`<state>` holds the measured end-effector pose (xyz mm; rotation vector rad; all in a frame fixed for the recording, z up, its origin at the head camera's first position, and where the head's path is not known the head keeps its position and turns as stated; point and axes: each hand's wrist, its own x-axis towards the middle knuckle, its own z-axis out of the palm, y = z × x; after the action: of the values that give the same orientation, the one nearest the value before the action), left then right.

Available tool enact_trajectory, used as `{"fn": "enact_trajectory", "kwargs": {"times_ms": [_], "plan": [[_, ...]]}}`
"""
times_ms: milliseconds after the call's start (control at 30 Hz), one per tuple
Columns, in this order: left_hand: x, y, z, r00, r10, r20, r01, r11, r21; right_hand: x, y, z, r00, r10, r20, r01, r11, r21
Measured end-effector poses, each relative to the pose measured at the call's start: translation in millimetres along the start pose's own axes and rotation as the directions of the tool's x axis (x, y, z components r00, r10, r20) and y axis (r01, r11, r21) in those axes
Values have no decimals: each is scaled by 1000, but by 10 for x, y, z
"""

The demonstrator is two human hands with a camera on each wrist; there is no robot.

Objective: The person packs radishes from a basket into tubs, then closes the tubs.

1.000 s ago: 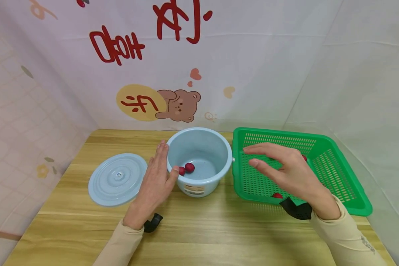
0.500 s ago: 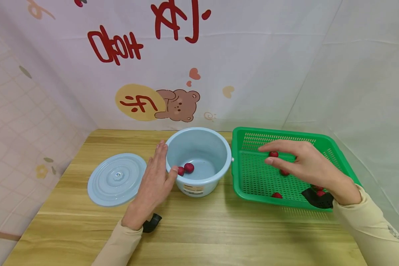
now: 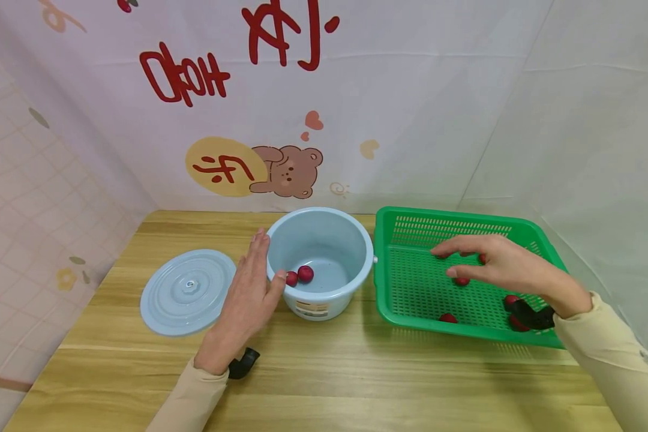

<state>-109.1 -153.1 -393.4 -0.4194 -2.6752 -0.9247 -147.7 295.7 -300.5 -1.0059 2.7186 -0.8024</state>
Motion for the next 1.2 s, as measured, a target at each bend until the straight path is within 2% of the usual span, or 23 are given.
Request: {"fn": "enact_trajectory", "kwargs": {"times_ms": [133,200,367,500,600,800,1033,1200], "plan": [[1,-5,-1,1000,-4,0,4,1000,9,-9,140,7,990,106,90,-108,994,10],[-1,-2,-5,1000,-10,4,10,1000,11,-9,207,24,981,135,136,-139,990,20],[0,-1,-17,1000,-13,9,13,1000,17,-16,375,102,964,127,235,-143,988,52],[8,-5,-22,1000,-12,12,12,1000,21,-26,475,176,953,87,291,-116,990,83],[12,-4,-23,1000,-13,14,13,1000,18,-21,528,233,932,51,360,-111,982,150],[9,-9,-17,1000,-6,8,6,1000,24,-22,587,333,872,72,485,-209,949,235],[4,1,-15,1000,-12,5,12,1000,19,-38,638,403,838,54,544,-237,932,274],[2,11,-15,1000,-5,-3,6,1000,21,-34,697,464,803,38,595,-261,920,293]]}}
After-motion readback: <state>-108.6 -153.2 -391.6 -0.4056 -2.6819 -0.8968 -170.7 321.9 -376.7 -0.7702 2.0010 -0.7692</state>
